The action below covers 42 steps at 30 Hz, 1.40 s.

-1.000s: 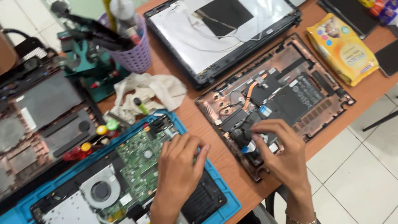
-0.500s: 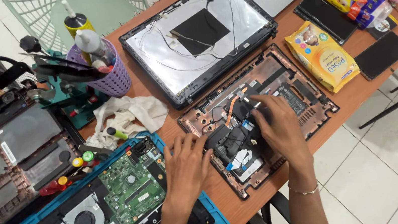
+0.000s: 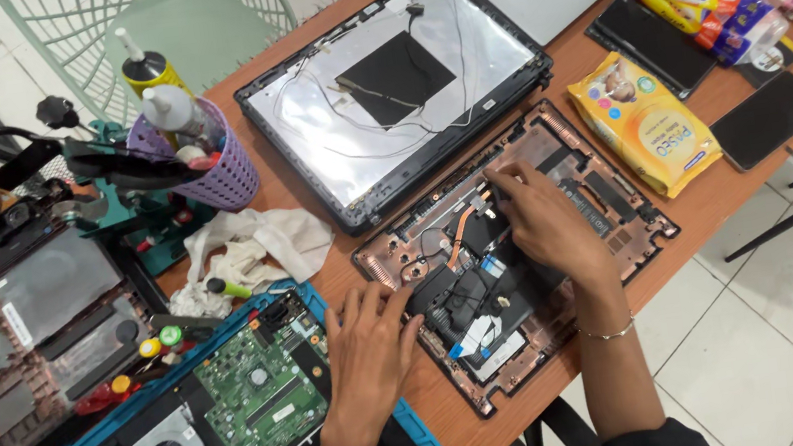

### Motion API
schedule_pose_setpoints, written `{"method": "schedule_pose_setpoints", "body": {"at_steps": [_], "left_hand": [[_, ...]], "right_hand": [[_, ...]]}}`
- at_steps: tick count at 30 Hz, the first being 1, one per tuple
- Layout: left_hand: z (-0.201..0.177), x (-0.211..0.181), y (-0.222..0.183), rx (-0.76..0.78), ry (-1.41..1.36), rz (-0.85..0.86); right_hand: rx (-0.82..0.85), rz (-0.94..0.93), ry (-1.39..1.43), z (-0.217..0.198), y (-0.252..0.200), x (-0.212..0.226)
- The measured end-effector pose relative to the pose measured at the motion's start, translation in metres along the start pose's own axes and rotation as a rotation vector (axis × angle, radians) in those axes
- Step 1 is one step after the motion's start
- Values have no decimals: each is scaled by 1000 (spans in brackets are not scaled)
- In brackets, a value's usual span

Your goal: The person places a cooling fan and a heatsink onto a laptop motherboard, then connects several ribbon cables and small connectors by hand and using a screwdriver.

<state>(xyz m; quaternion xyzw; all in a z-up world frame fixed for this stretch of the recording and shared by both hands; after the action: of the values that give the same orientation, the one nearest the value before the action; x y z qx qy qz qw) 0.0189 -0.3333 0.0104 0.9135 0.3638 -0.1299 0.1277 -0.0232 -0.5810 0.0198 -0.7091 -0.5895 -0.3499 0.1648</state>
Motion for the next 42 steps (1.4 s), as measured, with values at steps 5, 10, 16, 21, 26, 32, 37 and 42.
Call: {"method": "schedule_pose_setpoints", "body": {"at_steps": [5, 10, 16, 21, 26, 32, 37, 42], "left_hand": [[5, 0, 1, -24, -6, 8], [14, 1, 1, 41, -14, -13], [13, 3, 2, 57, -55, -36], [1, 1, 0, 27, -96, -31], [-14, 4, -6, -20, -156, -34], [-23, 11, -9, -96, -395, -96], [-4, 21, -15, 12, -765, -401], [9, 34, -20, -96, -1212, -459]], "right_hand": [[64, 195, -22, 1, 6, -6], [60, 285, 63, -2, 8, 2], [24, 208, 129, -6, 10, 4], [-2, 156, 136, -11, 8, 9], [-31, 85, 97, -14, 7, 21], [-77, 63, 132, -13, 7, 34], [-102, 102, 193, -4, 1, 32], [-45, 244, 254, 4, -15, 27]]}}
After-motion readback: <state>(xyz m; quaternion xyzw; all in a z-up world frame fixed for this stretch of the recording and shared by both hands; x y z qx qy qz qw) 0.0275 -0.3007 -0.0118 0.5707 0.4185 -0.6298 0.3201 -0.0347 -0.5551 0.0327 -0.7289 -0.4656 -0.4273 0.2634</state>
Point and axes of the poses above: each hand's wrist, its own y-axis towards the middle knuckle, its own z-axis out of the palm, x = y × z, the point moved 5 cm from there along y, towards the middle knuckle, and after that the axes turned 13 degrees about y, right-handed, at the moved point
